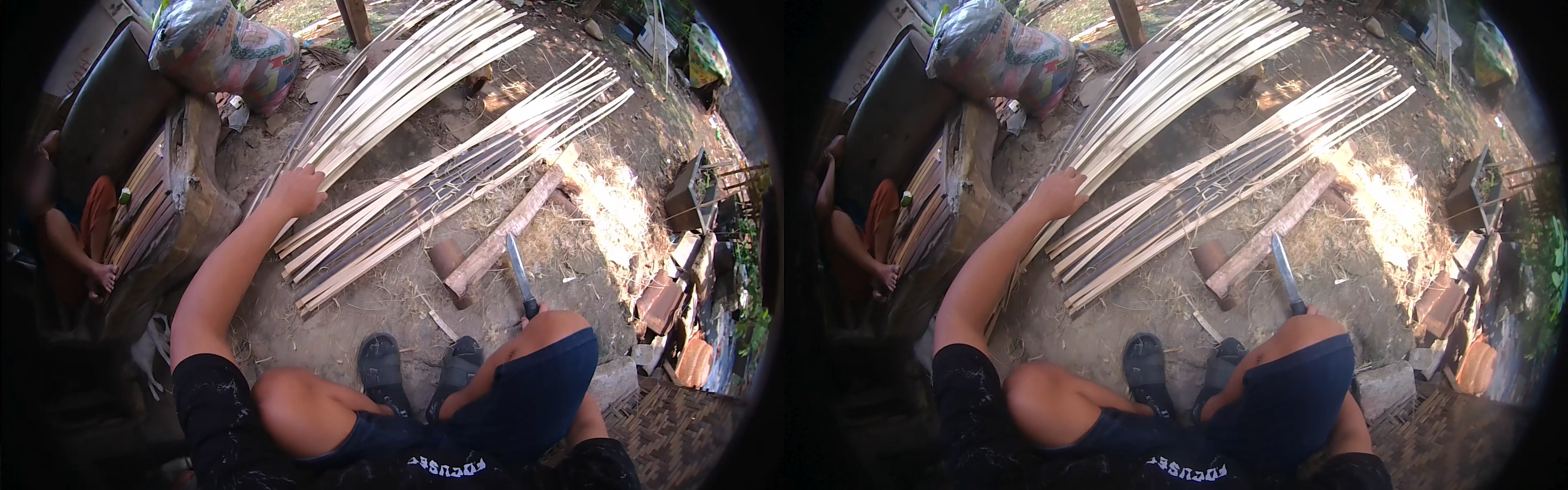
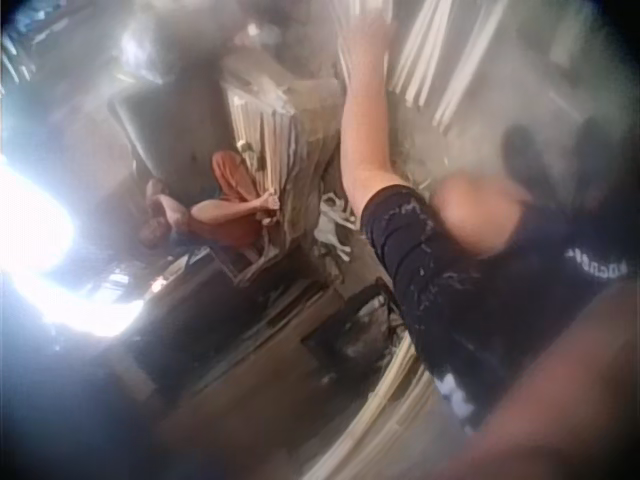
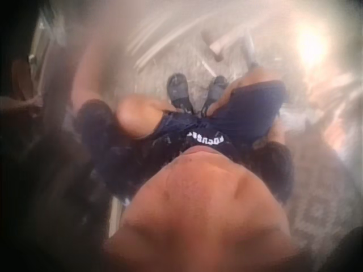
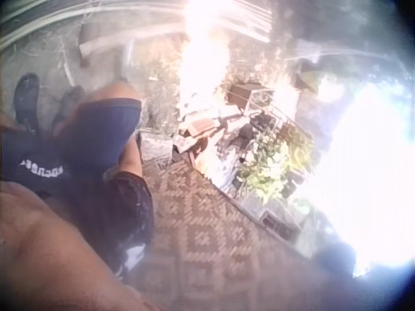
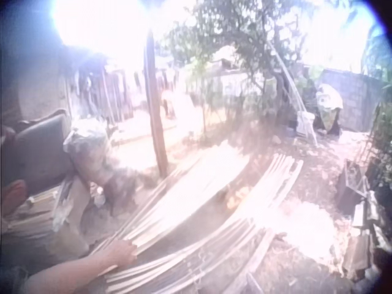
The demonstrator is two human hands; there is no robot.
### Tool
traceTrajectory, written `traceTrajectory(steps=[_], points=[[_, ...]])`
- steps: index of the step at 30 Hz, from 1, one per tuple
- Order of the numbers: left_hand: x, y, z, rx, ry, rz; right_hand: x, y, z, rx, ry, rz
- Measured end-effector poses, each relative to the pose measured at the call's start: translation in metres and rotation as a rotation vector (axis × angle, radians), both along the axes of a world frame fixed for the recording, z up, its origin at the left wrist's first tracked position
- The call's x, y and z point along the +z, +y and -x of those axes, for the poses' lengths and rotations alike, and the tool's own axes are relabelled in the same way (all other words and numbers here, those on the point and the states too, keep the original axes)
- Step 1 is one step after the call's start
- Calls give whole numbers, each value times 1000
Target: The person sits on the ground and uses a machete to split long bamboo strips into thinner pieces. They repeatedly strike the bamboo against a wooden block, then separate and stack the resulting strips.
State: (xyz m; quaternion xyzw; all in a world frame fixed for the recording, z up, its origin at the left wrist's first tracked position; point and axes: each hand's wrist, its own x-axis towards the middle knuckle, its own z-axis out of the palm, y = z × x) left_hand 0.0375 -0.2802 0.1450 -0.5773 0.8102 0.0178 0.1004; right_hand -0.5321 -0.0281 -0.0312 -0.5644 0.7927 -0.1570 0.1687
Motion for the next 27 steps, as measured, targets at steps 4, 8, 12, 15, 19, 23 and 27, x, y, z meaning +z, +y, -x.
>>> traceTrajectory(steps=[4,8,12,15,19,23,27], points=[[-43,18,57,-15,13,-257,-1,-9,-12,-5,-16,29],[-101,59,90,46,29,-451,5,-15,-20,-29,-53,-26],[-136,108,99,-27,-58,-499,-1,-13,-3,-24,-86,-46],[-167,106,82,7,18,-449,-43,-6,7,-40,-27,22],[-145,90,57,278,278,-442,-46,-7,12,28,-77,110],[-57,72,68,326,422,-166,-37,-4,16,27,-71,55],[-14,75,66,389,679,7,-38,-3,21,-13,-79,-25]])
